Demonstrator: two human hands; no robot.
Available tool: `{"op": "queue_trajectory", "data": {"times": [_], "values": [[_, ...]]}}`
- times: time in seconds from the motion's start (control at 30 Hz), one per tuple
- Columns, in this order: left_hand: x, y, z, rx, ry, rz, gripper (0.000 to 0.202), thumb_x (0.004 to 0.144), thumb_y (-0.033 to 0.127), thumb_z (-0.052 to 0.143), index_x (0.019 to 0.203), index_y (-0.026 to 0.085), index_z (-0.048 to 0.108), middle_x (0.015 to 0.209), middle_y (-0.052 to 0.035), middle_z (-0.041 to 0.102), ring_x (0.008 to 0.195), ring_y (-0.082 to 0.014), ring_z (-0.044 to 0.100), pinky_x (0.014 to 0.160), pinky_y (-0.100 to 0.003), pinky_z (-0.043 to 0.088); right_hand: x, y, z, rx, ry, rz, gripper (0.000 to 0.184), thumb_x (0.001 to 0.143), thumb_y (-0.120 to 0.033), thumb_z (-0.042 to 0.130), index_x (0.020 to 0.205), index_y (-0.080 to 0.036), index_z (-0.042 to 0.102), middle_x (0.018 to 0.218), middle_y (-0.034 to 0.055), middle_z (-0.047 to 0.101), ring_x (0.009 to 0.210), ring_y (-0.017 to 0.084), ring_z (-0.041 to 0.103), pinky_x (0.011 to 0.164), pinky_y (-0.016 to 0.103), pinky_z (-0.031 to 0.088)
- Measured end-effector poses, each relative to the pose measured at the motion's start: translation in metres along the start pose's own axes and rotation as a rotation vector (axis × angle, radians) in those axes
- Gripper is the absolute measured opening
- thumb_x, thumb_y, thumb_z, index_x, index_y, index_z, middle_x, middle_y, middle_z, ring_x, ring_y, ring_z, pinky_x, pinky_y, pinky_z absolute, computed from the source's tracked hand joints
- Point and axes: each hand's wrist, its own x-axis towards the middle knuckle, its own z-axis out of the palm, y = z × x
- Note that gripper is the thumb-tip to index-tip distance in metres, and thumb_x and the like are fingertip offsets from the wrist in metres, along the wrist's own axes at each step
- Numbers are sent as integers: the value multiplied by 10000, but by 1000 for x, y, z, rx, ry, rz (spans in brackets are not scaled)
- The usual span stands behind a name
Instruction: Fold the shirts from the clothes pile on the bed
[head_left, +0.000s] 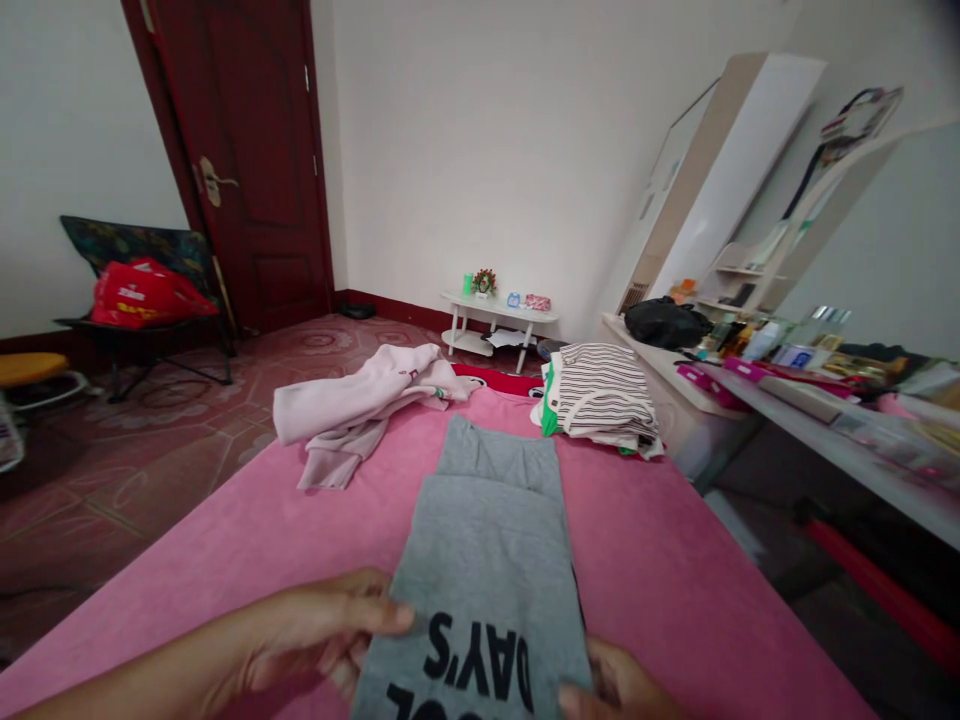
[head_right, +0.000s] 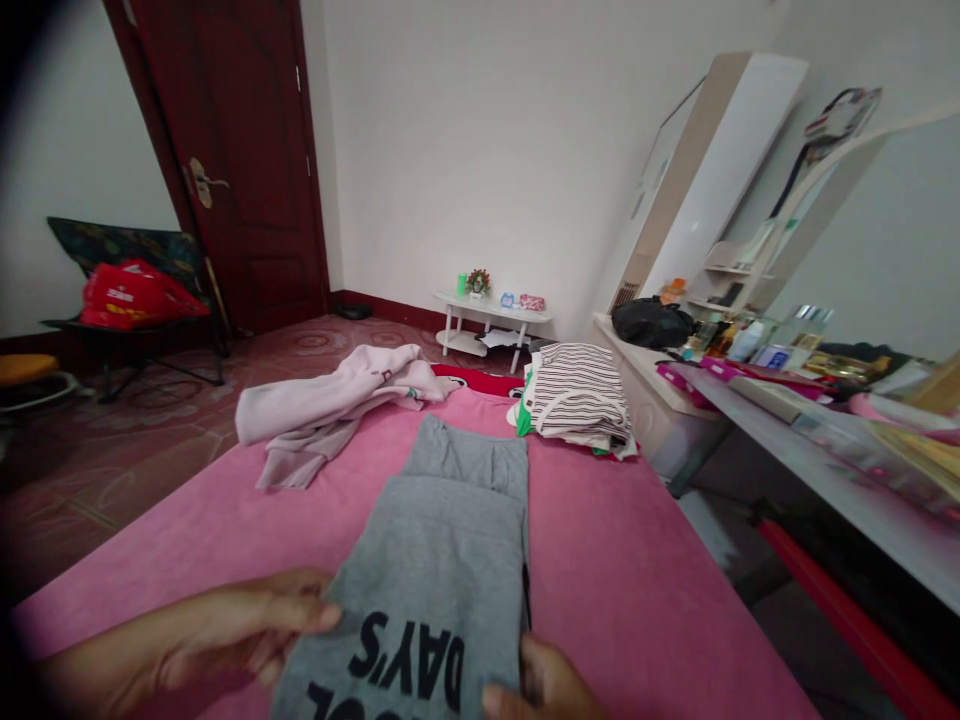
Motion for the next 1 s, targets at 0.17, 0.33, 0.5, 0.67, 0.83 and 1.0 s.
{"op": "queue_trajectory", "data": {"times": [0.17, 0.33, 0.5, 0.67, 0.83, 1.0], "values": [[32, 12, -19, -141, 207, 106, 581, 721, 641, 653, 1010, 136, 667, 955, -106, 708, 856, -215, 675, 709, -281, 522, 24, -25, -15, 6, 275, -27, 420, 776, -558, 646, 1002, -207, 596, 940, 83, 711, 821, 237, 698, 665, 351, 553], [66, 23, -29, -39, 316, 202, 600, 613, 572, 776, 998, 126, 660, 894, -86, 711, 779, -226, 670, 669, -306, 518, 59, -32, -14, 24, 509, -155, 600, 654, -448, 776, 1141, -228, 501, 1034, 83, 701, 878, 256, 692, 757, 394, 552], [77, 66, -17, 98, 278, 591, 517, 627, 425, 805, 1019, 122, 656, 917, -68, 710, 828, -233, 663, 740, -312, 507, 75, -56, -12, -114, 635, -449, 600, 668, -410, 734, 1204, -248, 519, 1151, 86, 663, 1014, 279, 643, 818, 394, 530], [122, 94, -44, 506, 625, 600, 280, 751, 258, 657, 1012, 157, 650, 943, -45, 702, 877, -237, 651, 789, -336, 502, 116, -81, -47, -352, 753, -546, 515, 700, -395, 624, 1174, -206, 553, 1074, 82, 683, 983, 265, 637, 796, 372, 514], [163, 72, -77, 629, 968, 482, 334, 639, 152, 722, 965, 133, 650, 1048, -126, 652, 1088, -344, 555, 954, -432, 392, 156, -55, -90, -736, 1011, -377, 546, 597, -329, 641, 1113, -155, 599, 1137, 148, 632, 1110, 338, 561, 922, 471, 440], [177, 70, -83, 515, 1057, 460, 823, 546, 165, 822, 1291, 137, 472, 1194, -162, 595, 1181, -353, 513, 1003, -428, 364, 167, -62, -92, -373, 920, -284, 579, 497, -396, 748, 1011, -159, 629, 974, 125, 703, 988, 338, 636, 793, 431, 520]]}}
